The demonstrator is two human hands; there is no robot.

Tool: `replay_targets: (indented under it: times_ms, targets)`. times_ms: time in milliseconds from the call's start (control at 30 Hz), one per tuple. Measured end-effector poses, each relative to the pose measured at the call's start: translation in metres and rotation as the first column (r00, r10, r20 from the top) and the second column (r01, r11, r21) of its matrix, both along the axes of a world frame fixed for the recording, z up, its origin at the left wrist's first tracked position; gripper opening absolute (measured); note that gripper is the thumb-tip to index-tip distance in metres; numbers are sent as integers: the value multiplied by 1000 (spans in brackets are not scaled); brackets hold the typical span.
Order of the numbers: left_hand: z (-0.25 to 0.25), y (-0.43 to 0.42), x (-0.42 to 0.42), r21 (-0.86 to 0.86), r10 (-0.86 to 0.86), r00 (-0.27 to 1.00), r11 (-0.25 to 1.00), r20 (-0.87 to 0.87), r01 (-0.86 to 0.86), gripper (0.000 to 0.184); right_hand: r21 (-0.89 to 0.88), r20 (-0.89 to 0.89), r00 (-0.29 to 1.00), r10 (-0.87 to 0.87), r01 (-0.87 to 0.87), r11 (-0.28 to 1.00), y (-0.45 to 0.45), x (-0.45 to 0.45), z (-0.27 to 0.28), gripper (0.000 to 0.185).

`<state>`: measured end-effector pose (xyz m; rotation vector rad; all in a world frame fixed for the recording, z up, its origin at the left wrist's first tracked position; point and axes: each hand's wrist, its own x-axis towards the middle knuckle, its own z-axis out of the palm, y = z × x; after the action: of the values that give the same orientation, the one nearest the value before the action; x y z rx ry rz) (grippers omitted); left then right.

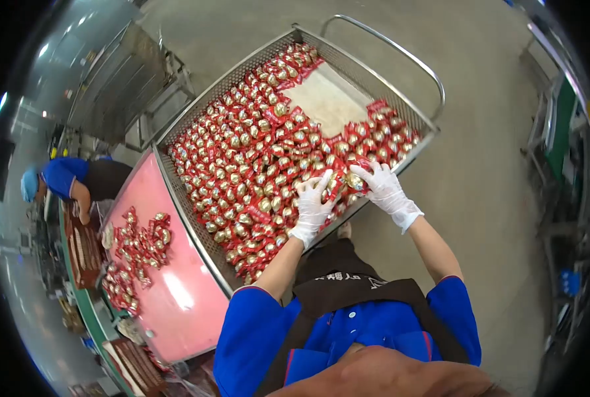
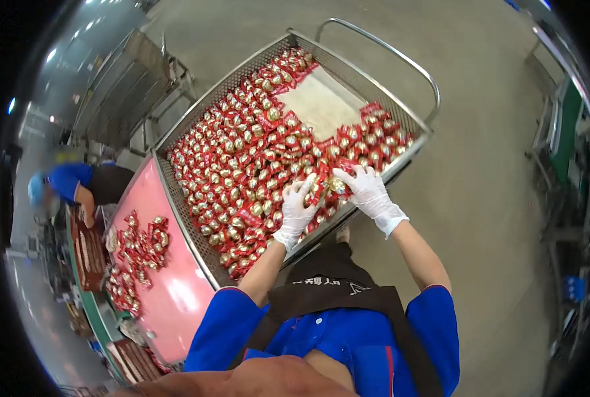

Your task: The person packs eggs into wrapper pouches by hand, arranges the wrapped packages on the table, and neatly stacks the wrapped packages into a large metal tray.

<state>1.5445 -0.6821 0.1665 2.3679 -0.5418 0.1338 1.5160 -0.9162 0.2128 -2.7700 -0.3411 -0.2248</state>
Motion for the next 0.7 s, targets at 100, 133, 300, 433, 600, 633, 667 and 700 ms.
replay_targets:
  times_ms: [100, 133, 300, 433, 600, 633, 667, 700]
  targets:
    - [-26, -49, 53, -69, -18, 997, 998, -73, 13, 74, 30, -102, 995, 18, -15, 999, -53, 56, -4, 79]
    - [-25, -66, 67, -82, -18, 991, 997, -134, 7, 76, 47, -147, 989, 16, -9, 999, -70, 74, -7, 81]
    - [-50, -134, 142, -204, 61, 976, 974, -207, -104, 76, 95, -159, 979, 125, -110, 989, -136, 175, -40, 84]
    - [-78, -155, 202, -82, 202, 924, 967, -324, -240, 76, 96, -127, 945, 302, -291, 952, -158, 270, -72, 82]
    - [-98, -171, 264, 358, 374, 847, 903, -378, -239, 70, -174, -285, 854, 436, -493, 853, -166, 362, -124, 78]
    - [-113, -172, 267, 389, 367, 863, 894, -347, -224, 67, -239, -310, 842, 442, -519, 821, -165, 369, -139, 74]
    - [-127, -175, 266, 459, 362, 871, 869, -333, -186, 66, -174, -426, 771, 473, -583, 794, -166, 374, -151, 71]
    - [-128, -180, 265, 511, 384, 850, 843, -360, -165, 67, -206, -514, 758, 400, -562, 801, -160, 369, -147, 69]
